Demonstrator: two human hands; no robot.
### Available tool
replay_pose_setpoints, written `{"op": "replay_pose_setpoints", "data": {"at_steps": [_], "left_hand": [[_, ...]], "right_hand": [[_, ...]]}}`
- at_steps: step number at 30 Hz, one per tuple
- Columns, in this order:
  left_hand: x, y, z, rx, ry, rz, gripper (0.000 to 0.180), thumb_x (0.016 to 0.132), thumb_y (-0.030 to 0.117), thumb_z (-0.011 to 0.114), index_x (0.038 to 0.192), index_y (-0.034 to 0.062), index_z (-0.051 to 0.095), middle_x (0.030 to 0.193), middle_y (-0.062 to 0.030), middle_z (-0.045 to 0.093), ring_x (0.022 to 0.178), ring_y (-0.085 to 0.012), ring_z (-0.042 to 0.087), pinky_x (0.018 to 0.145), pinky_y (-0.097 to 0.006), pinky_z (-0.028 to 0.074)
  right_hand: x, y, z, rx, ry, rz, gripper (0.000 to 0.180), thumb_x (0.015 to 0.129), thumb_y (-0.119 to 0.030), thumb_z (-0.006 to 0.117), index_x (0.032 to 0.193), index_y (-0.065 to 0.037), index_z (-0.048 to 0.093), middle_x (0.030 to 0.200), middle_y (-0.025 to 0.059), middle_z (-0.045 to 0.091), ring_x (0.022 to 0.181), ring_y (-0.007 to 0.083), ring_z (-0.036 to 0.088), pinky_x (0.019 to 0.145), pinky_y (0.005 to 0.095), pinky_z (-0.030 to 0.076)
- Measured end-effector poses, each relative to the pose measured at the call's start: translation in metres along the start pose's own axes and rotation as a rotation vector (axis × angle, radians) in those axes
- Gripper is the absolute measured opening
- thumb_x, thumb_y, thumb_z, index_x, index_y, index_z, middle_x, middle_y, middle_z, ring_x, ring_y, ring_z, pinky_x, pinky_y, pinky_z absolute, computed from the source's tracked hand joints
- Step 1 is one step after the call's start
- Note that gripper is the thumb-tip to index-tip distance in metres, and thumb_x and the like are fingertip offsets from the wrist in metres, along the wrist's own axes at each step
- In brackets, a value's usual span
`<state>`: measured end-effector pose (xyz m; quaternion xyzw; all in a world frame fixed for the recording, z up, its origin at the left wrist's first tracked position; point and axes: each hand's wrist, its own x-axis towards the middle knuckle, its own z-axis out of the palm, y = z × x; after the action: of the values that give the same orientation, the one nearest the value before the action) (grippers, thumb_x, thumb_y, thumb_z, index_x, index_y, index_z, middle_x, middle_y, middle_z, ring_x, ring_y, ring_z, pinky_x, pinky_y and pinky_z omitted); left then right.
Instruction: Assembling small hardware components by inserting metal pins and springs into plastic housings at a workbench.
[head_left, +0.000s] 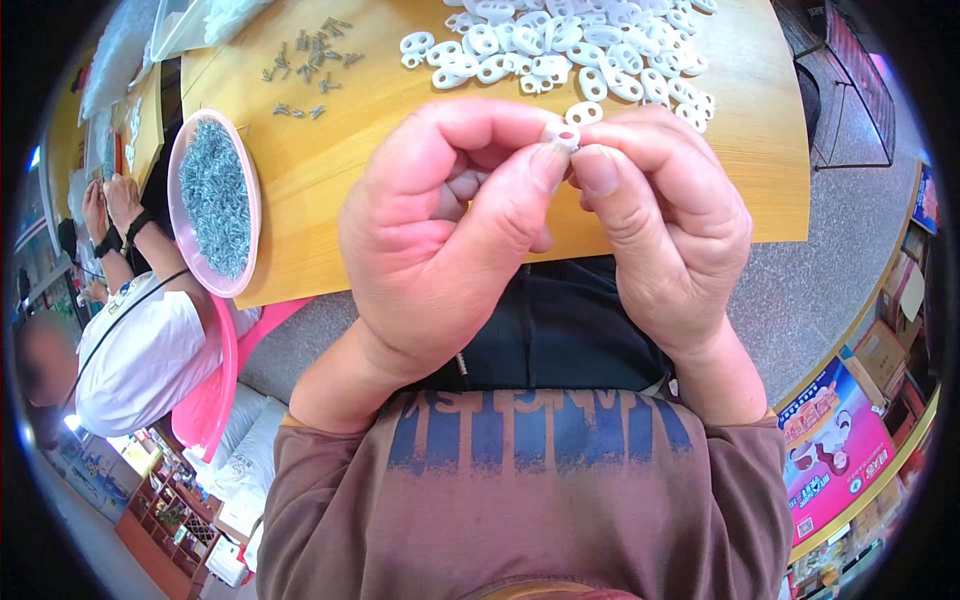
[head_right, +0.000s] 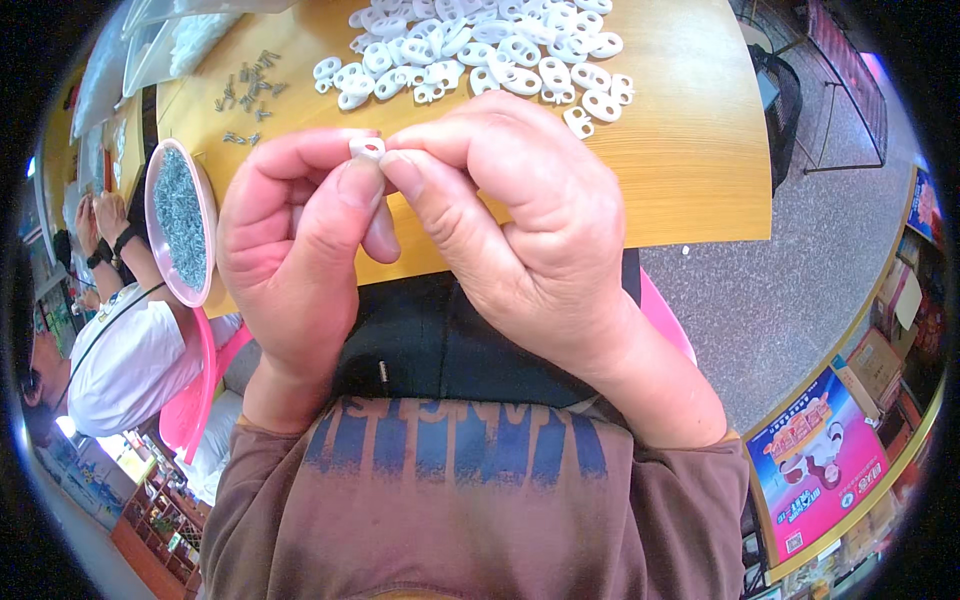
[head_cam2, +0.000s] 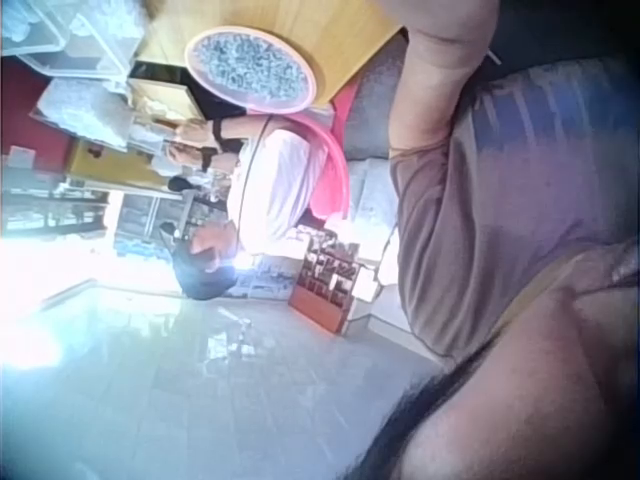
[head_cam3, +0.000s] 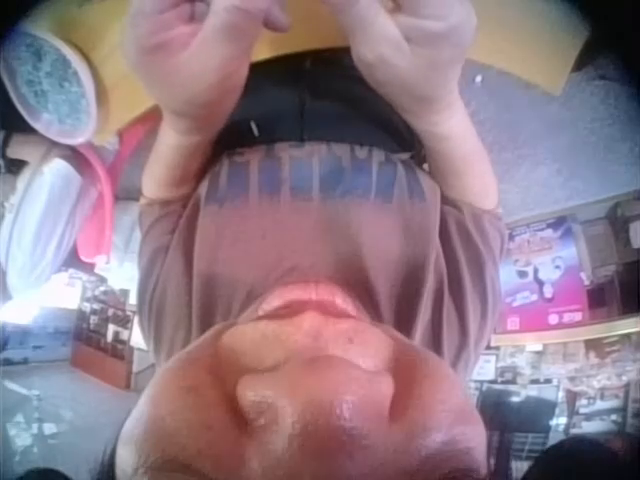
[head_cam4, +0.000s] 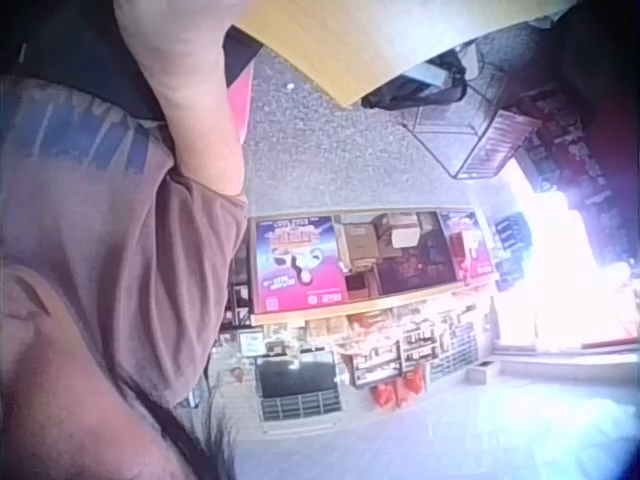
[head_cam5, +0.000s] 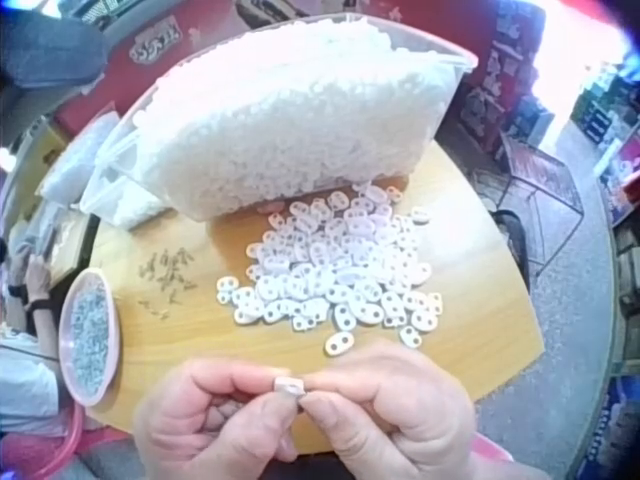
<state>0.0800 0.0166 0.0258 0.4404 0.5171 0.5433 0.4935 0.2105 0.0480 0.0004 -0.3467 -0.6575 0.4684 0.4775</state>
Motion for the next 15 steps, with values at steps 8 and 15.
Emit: {"op": "replay_pose_setpoints", "data": {"at_steps": [8,15], "left_hand": [[0.0029,-0.003,-0.0022,-0.202,-0.01,-0.103,0.013,0.078,0.002,0.048,0.089,-0.0039,0.048,0.081,-0.0085,0.055,0.051,-0.0069,0.044,0.049,-0.017,0.037],[0.0048,-0.004,-0.0032,-0.225,-0.014,-0.127,0.015,0.078,0.003,0.049,0.092,-0.0041,0.047,0.08,-0.0085,0.055,0.051,-0.0072,0.045,0.048,-0.016,0.037]], "right_hand": [[0.0003,-0.0006,0.0023,0.287,-0.031,0.199,0.015,0.081,-0.01,0.049,0.088,0.003,0.054,0.076,0.005,0.053,0.064,0.0077,0.048,0.058,0.0185,0.039],[-0.0007,-0.0055,0.0031,0.461,0.003,0.293,0.018,0.079,-0.011,0.051,0.091,0.003,0.052,0.081,0.006,0.056,0.069,0.0081,0.05,0.064,0.0195,0.041]]}}
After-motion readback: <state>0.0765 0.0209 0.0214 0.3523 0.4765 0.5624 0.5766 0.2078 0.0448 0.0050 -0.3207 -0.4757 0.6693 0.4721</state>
